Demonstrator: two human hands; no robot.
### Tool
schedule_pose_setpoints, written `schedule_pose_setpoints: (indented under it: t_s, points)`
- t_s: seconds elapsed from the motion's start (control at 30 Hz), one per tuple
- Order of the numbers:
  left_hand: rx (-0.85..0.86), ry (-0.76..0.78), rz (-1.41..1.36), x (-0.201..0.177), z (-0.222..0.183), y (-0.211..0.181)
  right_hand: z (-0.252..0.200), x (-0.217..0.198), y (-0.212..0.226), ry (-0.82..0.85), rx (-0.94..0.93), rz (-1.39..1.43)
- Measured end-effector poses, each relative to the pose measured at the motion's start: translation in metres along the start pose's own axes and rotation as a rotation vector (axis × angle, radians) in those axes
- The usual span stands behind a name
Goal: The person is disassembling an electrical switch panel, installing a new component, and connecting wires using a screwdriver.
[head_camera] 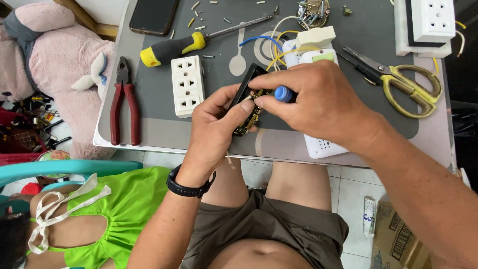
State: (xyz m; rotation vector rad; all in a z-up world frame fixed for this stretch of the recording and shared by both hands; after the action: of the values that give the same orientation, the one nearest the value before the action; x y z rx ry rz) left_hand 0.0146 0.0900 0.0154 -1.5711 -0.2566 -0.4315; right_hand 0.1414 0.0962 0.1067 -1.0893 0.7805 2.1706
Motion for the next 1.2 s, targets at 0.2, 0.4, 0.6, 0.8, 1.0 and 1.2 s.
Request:
schedule_pose_setpoints:
  t_s: [0.2,0.4,0.6,0.8,1.0,1.2]
  points:
    - [-0.002,-0.002,-0.012,0.001,0.0,0.002,0.015,0.005,-0.011,0.3,0.283,0.234]
    - [0.016,0.004,0.002,-0.001,-0.002,-0.003,0.003,0.016,-0.014,0.315,0.404,0.258]
    - [0.039,-0.08,0.066,-0.005,-0.003,-0.002,-0.009,0.017,0.0,0.187,0.222,0.097]
    - [0.072,-0.166,0.184,-0.005,-0.005,-0.014,-0.014,0.004,0.027,0.022,-0.036,-0.165]
    - [-0.032,-0.182,0.113,-0.008,-0.002,-0.007,-0.018,0.004,0.032,-0.067,-0.132,-0.248]
    - [-0.004,-0.176,0.138,-0.009,-0.003,-0.009,-0.028,0.0,0.043,-0.197,-0.287,-0.492]
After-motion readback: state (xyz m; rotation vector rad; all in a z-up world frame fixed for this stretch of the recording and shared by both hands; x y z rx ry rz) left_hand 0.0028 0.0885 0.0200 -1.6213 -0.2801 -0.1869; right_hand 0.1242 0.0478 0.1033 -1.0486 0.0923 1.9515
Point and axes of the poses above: each hand's wrist, its own z-axis towards the middle knuckle, its own x-axis out of the palm, y = z × x, the point moved 9 cm from there along z, towards the middle knuckle, and after that the axes turned 8 degrees about -z, right-handed, at the moved point
